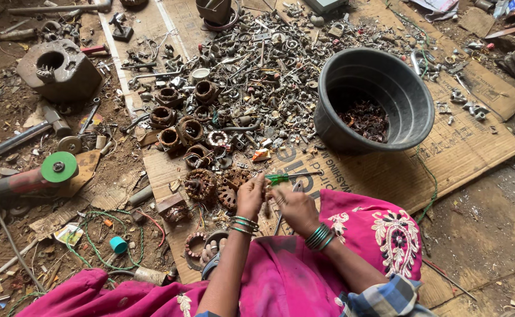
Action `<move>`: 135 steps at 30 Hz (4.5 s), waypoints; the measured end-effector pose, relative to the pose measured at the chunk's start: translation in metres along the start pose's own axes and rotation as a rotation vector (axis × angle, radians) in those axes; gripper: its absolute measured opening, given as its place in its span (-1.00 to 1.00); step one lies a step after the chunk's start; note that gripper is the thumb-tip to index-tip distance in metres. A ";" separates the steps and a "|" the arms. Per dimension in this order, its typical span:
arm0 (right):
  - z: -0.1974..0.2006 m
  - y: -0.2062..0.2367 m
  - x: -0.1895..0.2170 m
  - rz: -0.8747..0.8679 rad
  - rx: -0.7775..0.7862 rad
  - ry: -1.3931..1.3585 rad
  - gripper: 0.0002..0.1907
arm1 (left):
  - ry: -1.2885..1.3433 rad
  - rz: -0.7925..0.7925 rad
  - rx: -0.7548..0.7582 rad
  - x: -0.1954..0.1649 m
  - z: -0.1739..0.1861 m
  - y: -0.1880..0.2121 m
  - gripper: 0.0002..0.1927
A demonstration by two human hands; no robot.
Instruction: The person sits on the ground and uses a screwdriver and pliers to disassemble small electrical components, likely motor armatures. They separate copper windings from metal cores and place the extracted copper into a nearby bucket.
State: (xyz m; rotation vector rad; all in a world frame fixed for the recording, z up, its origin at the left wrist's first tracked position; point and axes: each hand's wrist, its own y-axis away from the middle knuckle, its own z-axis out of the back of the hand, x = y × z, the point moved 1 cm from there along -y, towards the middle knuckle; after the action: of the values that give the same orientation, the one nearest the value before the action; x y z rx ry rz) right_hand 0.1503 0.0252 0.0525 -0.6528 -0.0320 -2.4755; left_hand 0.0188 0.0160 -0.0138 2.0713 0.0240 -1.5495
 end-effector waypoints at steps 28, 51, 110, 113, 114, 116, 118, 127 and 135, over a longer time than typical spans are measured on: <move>0.080 -0.041 -0.092 -0.613 -0.069 -0.466 -0.47 | 0.648 0.221 0.168 -0.003 0.019 -0.005 -0.76; 0.023 -0.013 -0.033 -0.617 0.367 -1.448 -0.76 | 0.315 -0.062 0.146 0.011 -0.010 0.000 -0.73; 0.030 -0.022 -0.028 -0.491 0.195 -0.929 -0.62 | -0.391 -0.428 0.386 -0.019 0.007 0.008 -0.85; 0.033 -0.019 -0.035 -0.528 0.249 -1.398 -0.64 | -0.389 -0.510 0.546 -0.018 0.003 0.011 -0.87; 0.035 -0.018 -0.036 -0.530 0.281 -1.549 -0.64 | -0.385 -0.583 0.570 -0.016 0.004 0.011 -0.89; 0.041 -0.015 -0.038 -0.579 0.350 -1.583 -0.68 | -0.106 -0.375 0.537 -0.013 0.012 0.003 -0.89; 0.045 -0.014 -0.036 -0.582 0.482 -1.504 -0.71 | 0.206 -0.215 0.493 -0.011 0.021 -0.005 -0.87; 0.026 -0.018 -0.027 -0.344 0.460 -0.528 -0.61 | 0.199 -0.309 0.497 -0.026 0.018 0.000 -0.92; 0.049 -0.019 -0.046 -0.559 0.397 -1.656 -0.66 | 0.095 -0.088 0.493 -0.012 0.015 -0.003 -0.91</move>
State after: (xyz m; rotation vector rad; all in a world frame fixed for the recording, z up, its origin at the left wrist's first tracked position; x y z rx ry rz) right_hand 0.1948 0.0728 0.0772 -2.4349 -1.3744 -1.4885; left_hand 0.0005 0.0159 -0.0075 2.5513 -0.2601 -1.6281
